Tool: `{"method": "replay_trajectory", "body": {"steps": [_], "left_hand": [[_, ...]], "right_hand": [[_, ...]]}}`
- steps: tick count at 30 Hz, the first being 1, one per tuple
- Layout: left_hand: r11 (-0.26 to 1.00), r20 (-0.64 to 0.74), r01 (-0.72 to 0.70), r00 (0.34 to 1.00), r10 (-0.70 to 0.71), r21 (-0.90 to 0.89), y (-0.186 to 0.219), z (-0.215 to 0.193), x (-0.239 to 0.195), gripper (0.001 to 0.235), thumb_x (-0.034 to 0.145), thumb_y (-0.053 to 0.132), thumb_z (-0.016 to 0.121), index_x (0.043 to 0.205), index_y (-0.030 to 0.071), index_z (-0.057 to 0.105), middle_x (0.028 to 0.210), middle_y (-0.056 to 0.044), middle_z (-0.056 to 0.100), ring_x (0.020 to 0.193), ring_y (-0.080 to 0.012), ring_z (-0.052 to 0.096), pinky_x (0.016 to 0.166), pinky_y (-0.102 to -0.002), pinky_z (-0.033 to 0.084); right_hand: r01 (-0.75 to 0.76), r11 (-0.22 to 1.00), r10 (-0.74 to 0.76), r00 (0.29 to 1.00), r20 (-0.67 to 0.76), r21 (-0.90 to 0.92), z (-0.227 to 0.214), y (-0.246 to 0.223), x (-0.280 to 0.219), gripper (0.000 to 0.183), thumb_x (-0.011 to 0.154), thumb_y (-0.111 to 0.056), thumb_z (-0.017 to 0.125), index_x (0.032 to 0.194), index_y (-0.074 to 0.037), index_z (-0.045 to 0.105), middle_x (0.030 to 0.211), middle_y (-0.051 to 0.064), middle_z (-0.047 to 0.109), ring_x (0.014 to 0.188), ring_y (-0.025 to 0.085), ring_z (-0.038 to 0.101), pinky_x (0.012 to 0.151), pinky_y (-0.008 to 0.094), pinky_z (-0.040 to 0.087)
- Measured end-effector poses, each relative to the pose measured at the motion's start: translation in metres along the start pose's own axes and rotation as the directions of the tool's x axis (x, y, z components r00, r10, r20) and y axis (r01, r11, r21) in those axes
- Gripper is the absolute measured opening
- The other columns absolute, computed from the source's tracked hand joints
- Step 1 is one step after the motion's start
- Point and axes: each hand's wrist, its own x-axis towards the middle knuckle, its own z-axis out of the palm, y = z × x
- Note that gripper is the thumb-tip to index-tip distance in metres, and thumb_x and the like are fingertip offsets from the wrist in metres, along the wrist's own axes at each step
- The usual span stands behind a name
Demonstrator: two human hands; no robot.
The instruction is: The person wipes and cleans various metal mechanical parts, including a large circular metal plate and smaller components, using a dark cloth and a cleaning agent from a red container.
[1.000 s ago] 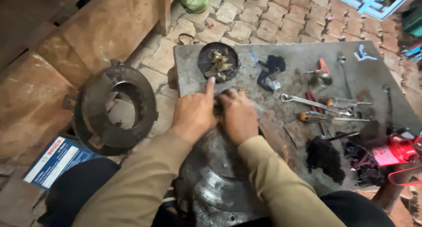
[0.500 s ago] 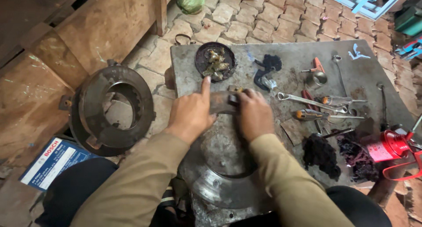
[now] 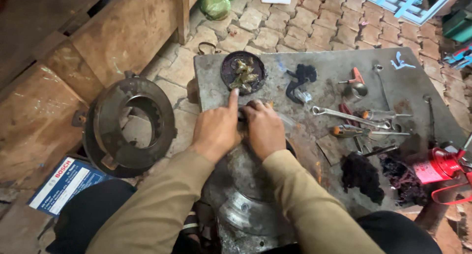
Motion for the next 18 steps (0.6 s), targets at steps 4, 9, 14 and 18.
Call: {"method": "replay_trajectory", "body": {"steps": [4, 9, 14, 18], "left_hand": [[0.999, 0.013, 0.007, 1.000, -0.008, 0.036, 0.000, 0.001, -0.001, 0.097, 0.075, 0.020, 0.076, 0.159, 0.004, 0.030, 0.085, -0.017, 0.076, 0.078, -0.0339, 0.075, 0.072, -0.046, 0.060], [0.999, 0.021, 0.000, 1.000, 0.001, -0.032, 0.001, -0.003, -0.003, 0.104, 0.073, 0.036, 0.081, 0.155, 0.001, 0.029, 0.086, -0.019, 0.074, 0.080, -0.0362, 0.074, 0.071, -0.048, 0.058], [1.000, -0.009, -0.016, 1.000, 0.016, -0.005, 0.000, 0.002, -0.003, 0.094, 0.072, 0.014, 0.073, 0.156, 0.001, 0.032, 0.085, -0.019, 0.075, 0.077, -0.0364, 0.074, 0.070, -0.048, 0.060], [1.000, -0.006, -0.022, 1.000, 0.022, -0.003, -0.002, 0.001, -0.001, 0.095, 0.073, 0.016, 0.075, 0.156, 0.001, 0.032, 0.086, -0.019, 0.075, 0.078, -0.0363, 0.074, 0.071, -0.047, 0.060]], "right_hand": [[0.207, 0.978, -0.208, 0.978, 0.032, 0.034, -0.018, 0.006, -0.007, 0.037, 0.071, -0.005, 0.065, 0.107, -0.008, 0.075, 0.111, 0.012, 0.068, 0.105, 0.034, 0.063, 0.089, 0.043, 0.051], [0.081, 0.994, -0.079, 0.996, 0.034, -0.067, -0.009, 0.008, 0.001, 0.036, 0.076, -0.005, 0.068, 0.111, -0.009, 0.074, 0.112, 0.011, 0.068, 0.108, 0.033, 0.063, 0.091, 0.042, 0.052], [0.126, 0.990, -0.124, 0.992, 0.024, -0.065, -0.018, 0.008, -0.014, 0.038, 0.070, -0.005, 0.070, 0.107, -0.008, 0.074, 0.112, 0.011, 0.069, 0.107, 0.034, 0.063, 0.091, 0.042, 0.052], [0.071, 0.996, -0.070, 0.997, 0.016, -0.047, -0.014, 0.007, -0.002, 0.041, 0.070, -0.004, 0.070, 0.110, -0.009, 0.074, 0.111, 0.011, 0.069, 0.107, 0.034, 0.063, 0.091, 0.042, 0.052]]}}
